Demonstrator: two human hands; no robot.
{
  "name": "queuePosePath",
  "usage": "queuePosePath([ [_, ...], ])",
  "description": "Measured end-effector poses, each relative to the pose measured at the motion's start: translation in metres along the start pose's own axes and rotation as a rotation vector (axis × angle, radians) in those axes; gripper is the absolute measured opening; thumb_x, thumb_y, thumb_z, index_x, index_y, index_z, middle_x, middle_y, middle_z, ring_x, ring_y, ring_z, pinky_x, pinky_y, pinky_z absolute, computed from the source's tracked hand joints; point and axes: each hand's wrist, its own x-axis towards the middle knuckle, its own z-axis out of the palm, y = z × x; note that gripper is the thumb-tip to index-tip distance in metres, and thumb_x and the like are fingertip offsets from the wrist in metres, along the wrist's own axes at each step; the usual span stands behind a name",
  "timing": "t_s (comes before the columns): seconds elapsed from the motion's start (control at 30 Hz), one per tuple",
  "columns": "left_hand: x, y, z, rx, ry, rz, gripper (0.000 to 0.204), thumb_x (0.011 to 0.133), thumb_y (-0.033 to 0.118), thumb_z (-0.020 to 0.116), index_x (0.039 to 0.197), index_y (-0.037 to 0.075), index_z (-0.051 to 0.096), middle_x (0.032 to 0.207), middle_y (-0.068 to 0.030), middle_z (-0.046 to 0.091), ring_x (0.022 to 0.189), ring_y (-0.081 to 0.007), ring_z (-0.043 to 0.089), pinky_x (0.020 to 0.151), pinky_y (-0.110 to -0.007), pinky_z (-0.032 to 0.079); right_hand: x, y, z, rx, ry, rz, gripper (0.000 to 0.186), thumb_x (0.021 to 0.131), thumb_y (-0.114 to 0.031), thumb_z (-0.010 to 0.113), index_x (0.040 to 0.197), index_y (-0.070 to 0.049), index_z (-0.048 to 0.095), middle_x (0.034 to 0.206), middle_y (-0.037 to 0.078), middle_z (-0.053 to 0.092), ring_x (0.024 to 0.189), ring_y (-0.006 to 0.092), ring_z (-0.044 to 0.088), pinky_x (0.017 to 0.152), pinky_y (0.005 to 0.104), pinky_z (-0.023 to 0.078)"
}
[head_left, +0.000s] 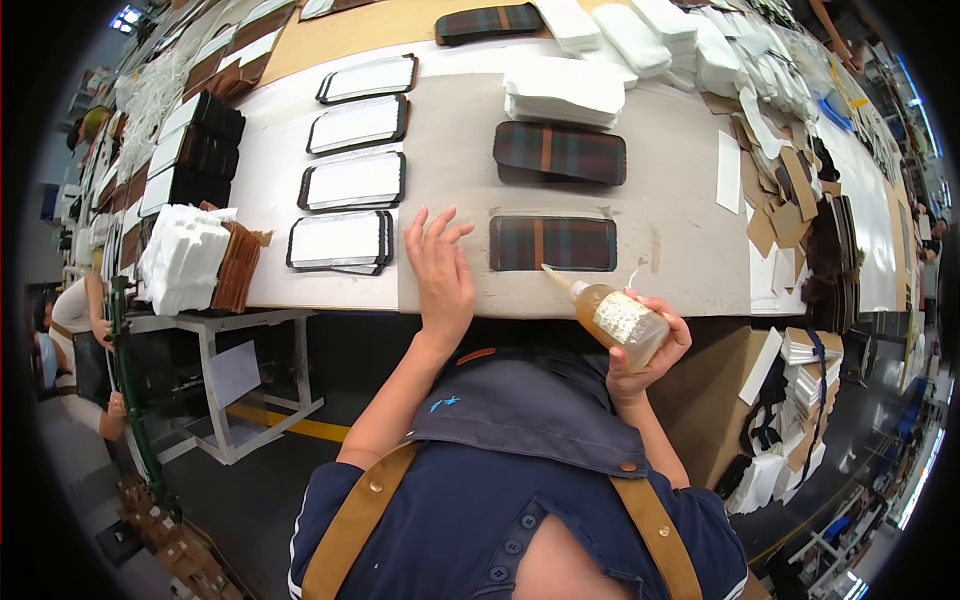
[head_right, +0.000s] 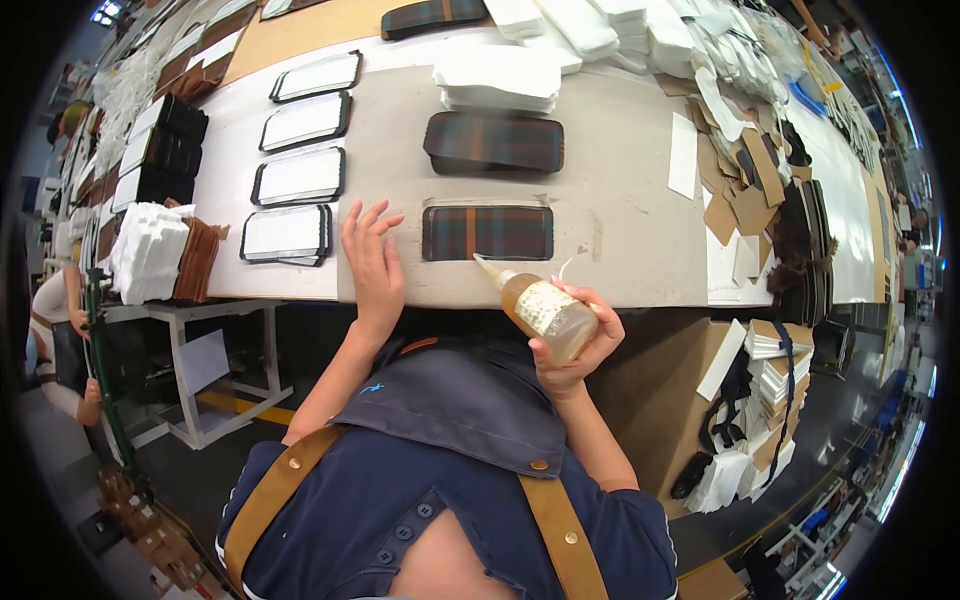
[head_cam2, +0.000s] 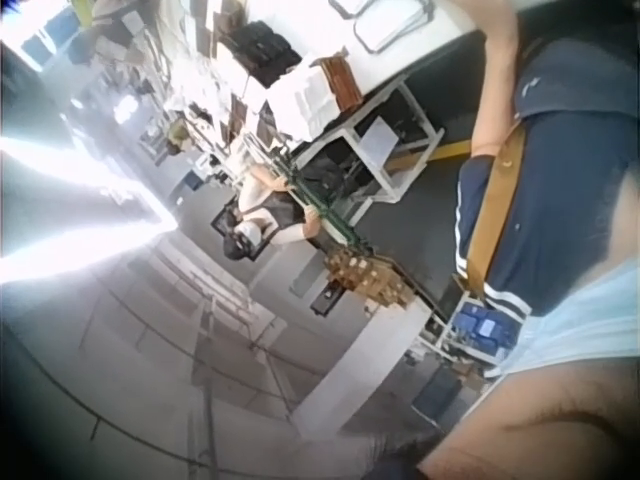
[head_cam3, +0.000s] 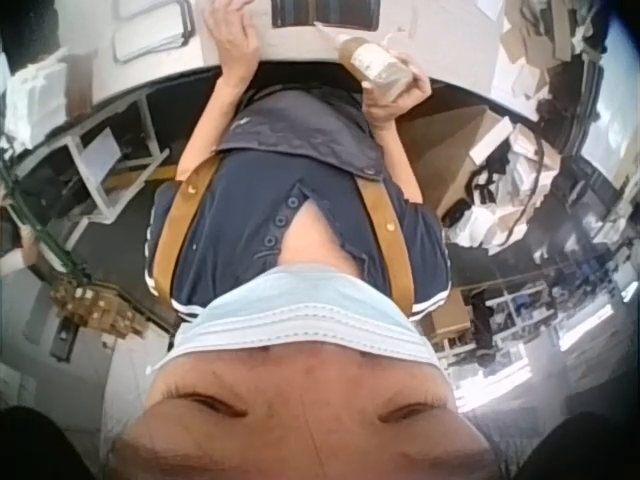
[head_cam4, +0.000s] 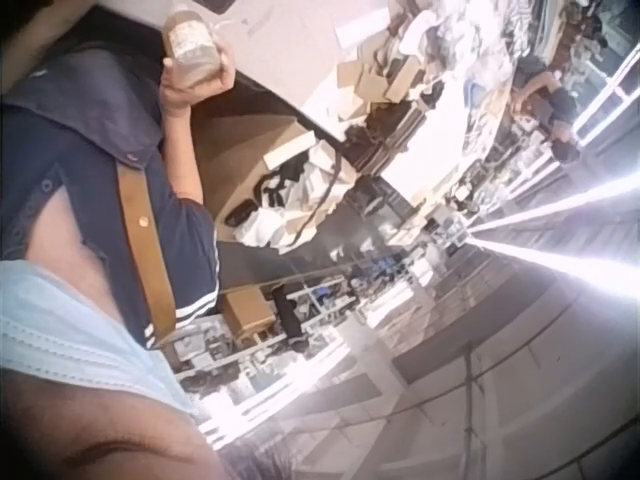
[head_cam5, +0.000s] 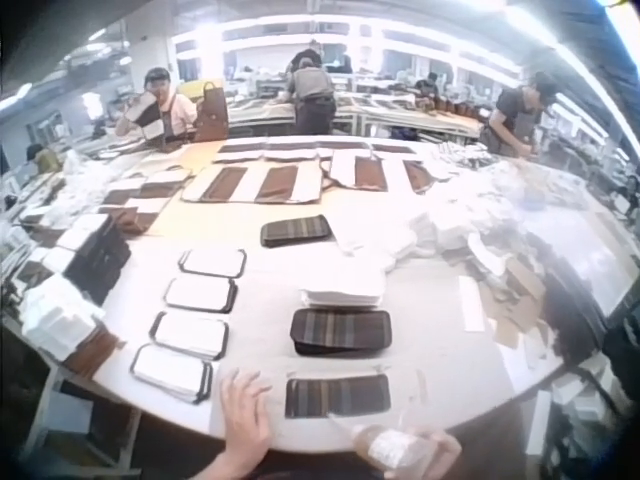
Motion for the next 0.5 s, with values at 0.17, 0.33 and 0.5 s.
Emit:
queuePosePath([
  [0.17, -0.001, 0.002, -0.001, 0.002, 0.009, 0.007, 0.033, 0.096, -0.006, 0.049, 0.126, 0.002, 0.062, 0.148, -0.0158, 0.055, 0.154, -0.0409, 0.028, 0.124, -0.056, 0.023, -0.004, 0.007, 0.019, 0.046, -0.101, -0.037, 0.088, 0.084, -0.041, 0.09, 0.14, -0.011, 0.03, 0.134, 0.021, 0.051, 0.124, 0.0337, 0.06, 0.109, 0.0559, 0.054],
  [0.33, -0.003, 0.002, 0.001, -0.018, 0.01, 0.005, 0.033, 0.097, -0.006, 0.049, 0.126, 0.002, 0.061, 0.148, -0.0157, 0.055, 0.153, -0.0417, 0.029, 0.124, -0.057, 0.022, -0.005, 0.003, 0.037, 0.132, -0.106, 0.013, 0.09, 0.086, -0.045, 0.088, 0.142, -0.009, 0.028, 0.134, 0.022, 0.051, 0.123, 0.0366, 0.062, 0.107, 0.0544, 0.053],
  [0.5, -0.003, -0.003, 0.002, 0.001, 0.013, -0.007, 0.033, 0.097, -0.005, 0.048, 0.126, 0.002, 0.062, 0.148, -0.0155, 0.055, 0.153, -0.0418, 0.029, 0.124, -0.056, 0.023, 0.027, 0.014, 0.005, 0.213, 0.272, 0.308, 0.069, 0.107, -0.059, 0.052, 0.146, -0.004, 0.042, 0.147, 0.016, 0.051, 0.131, 0.0312, 0.059, 0.119, 0.0478, 0.041],
])
